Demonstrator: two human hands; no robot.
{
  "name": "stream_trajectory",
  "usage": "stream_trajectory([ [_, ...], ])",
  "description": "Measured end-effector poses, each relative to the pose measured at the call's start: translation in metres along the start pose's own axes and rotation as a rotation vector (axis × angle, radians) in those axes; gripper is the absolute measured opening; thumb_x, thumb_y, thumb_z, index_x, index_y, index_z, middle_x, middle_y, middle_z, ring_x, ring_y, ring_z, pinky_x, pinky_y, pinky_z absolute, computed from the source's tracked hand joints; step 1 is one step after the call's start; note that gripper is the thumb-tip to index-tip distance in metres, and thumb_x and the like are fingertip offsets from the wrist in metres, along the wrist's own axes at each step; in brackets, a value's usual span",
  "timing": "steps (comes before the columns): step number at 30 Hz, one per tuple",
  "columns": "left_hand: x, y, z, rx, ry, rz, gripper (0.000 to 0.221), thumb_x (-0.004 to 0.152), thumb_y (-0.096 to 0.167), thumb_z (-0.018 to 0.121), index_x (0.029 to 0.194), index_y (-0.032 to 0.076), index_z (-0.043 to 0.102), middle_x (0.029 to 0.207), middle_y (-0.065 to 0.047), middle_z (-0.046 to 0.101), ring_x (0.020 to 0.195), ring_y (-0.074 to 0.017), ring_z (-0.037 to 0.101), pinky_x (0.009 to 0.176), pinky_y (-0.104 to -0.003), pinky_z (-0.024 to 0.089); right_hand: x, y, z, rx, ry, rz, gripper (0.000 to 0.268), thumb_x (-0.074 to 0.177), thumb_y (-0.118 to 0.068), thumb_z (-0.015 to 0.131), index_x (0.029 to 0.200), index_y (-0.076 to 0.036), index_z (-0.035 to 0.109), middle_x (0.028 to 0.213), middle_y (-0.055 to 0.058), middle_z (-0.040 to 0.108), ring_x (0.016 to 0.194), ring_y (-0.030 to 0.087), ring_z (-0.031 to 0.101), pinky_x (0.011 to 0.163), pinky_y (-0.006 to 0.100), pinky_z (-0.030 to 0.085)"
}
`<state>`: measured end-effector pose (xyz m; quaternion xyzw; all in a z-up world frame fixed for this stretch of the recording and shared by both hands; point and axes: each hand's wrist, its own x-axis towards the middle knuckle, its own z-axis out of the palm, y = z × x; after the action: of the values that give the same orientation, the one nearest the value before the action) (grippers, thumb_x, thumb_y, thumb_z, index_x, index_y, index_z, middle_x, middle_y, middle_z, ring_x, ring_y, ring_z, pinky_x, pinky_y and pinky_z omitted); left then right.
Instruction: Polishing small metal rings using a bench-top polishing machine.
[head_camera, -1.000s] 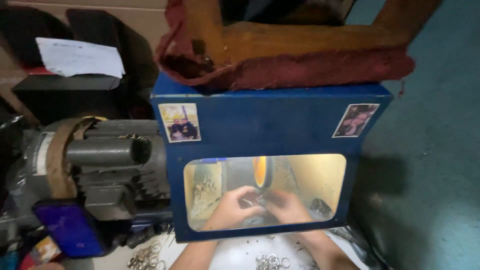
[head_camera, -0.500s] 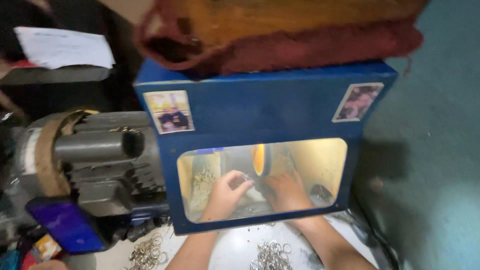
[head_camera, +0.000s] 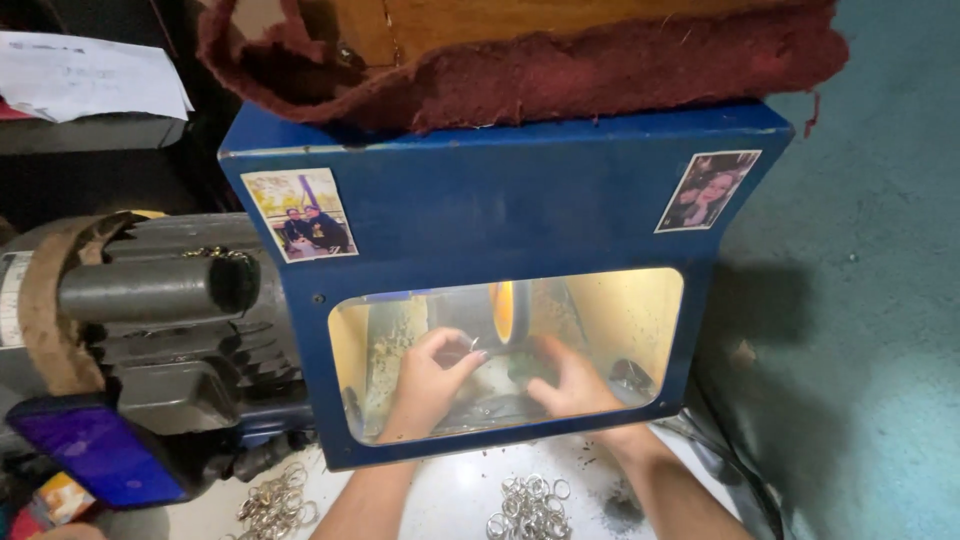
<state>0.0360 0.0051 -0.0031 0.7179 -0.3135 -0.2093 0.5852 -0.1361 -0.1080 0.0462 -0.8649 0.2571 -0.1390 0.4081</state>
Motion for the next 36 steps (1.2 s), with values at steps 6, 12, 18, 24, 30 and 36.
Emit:
stream_trajectory([
  [6, 0.001, 0.005, 0.001, 0.013, 0.002, -0.033, 0.024, 0.080, 0.024, 0.089, 0.099, 0.014, 0.079, 0.095, -0.006, 0.080, 0.100, -0.0218, 0.076, 0.092, -0.034, 0.059, 0.009, 0.008, 0.004, 0.074, -0.026, 0.214, 0.072, 0.085, -0.026, 0.076, 0.144, 0.007, 0.051, 0.142, 0.031, 0.059, 0.138, 0.043, 0.052, 0.117, 0.054, 0.041],
  [12, -0.002, 0.010, -0.001, 0.030, 0.014, -0.077, 0.023, 0.083, 0.025, 0.085, 0.103, 0.016, 0.079, 0.098, -0.006, 0.081, 0.102, -0.0215, 0.075, 0.092, -0.037, 0.059, 0.012, 0.003, 0.015, 0.070, 0.002, 0.155, 0.065, 0.090, -0.032, 0.073, 0.143, 0.001, 0.055, 0.141, 0.025, 0.062, 0.136, 0.038, 0.055, 0.114, 0.051, 0.045],
  [18, 0.004, -0.005, 0.005, 0.017, 0.041, -0.032, 0.021, 0.082, 0.024, 0.086, 0.100, 0.016, 0.078, 0.091, -0.006, 0.080, 0.093, -0.0189, 0.075, 0.085, -0.033, 0.061, 0.014, -0.004, 0.024, 0.079, 0.008, 0.181, 0.067, 0.090, -0.052, 0.067, 0.132, 0.000, 0.062, 0.129, 0.027, 0.067, 0.126, 0.042, 0.062, 0.103, 0.056, 0.053],
  [24, 0.003, -0.004, 0.003, 0.039, 0.039, -0.045, 0.023, 0.081, 0.028, 0.087, 0.100, 0.017, 0.078, 0.093, -0.006, 0.080, 0.094, -0.0203, 0.076, 0.086, -0.033, 0.061, 0.018, 0.011, 0.024, 0.153, 0.105, 0.216, 0.060, 0.089, -0.044, 0.072, 0.128, 0.001, 0.062, 0.121, 0.027, 0.069, 0.115, 0.038, 0.069, 0.089, 0.053, 0.061],
  [30, -0.005, -0.004, -0.005, -0.146, -0.015, -0.027, 0.031, 0.083, 0.017, 0.085, 0.111, 0.009, 0.073, 0.094, -0.012, 0.079, 0.088, -0.0214, 0.073, 0.085, -0.037, 0.060, 0.019, 0.058, 0.007, -0.077, 0.369, 0.120, 0.040, 0.084, -0.026, 0.076, 0.122, -0.019, 0.069, 0.109, 0.006, 0.078, 0.112, 0.024, 0.071, 0.095, 0.040, 0.056],
  [36, -0.011, 0.014, -0.013, -0.033, -0.129, -0.034, 0.030, 0.084, 0.020, 0.084, 0.109, 0.009, 0.070, 0.100, -0.016, 0.080, 0.096, -0.0311, 0.077, 0.085, -0.043, 0.061, 0.020, 0.043, 0.030, -0.642, 0.059, -0.294, 0.044, 0.080, -0.042, 0.081, 0.112, -0.013, 0.075, 0.106, 0.009, 0.071, 0.113, 0.029, 0.061, 0.102, 0.050, 0.044],
])
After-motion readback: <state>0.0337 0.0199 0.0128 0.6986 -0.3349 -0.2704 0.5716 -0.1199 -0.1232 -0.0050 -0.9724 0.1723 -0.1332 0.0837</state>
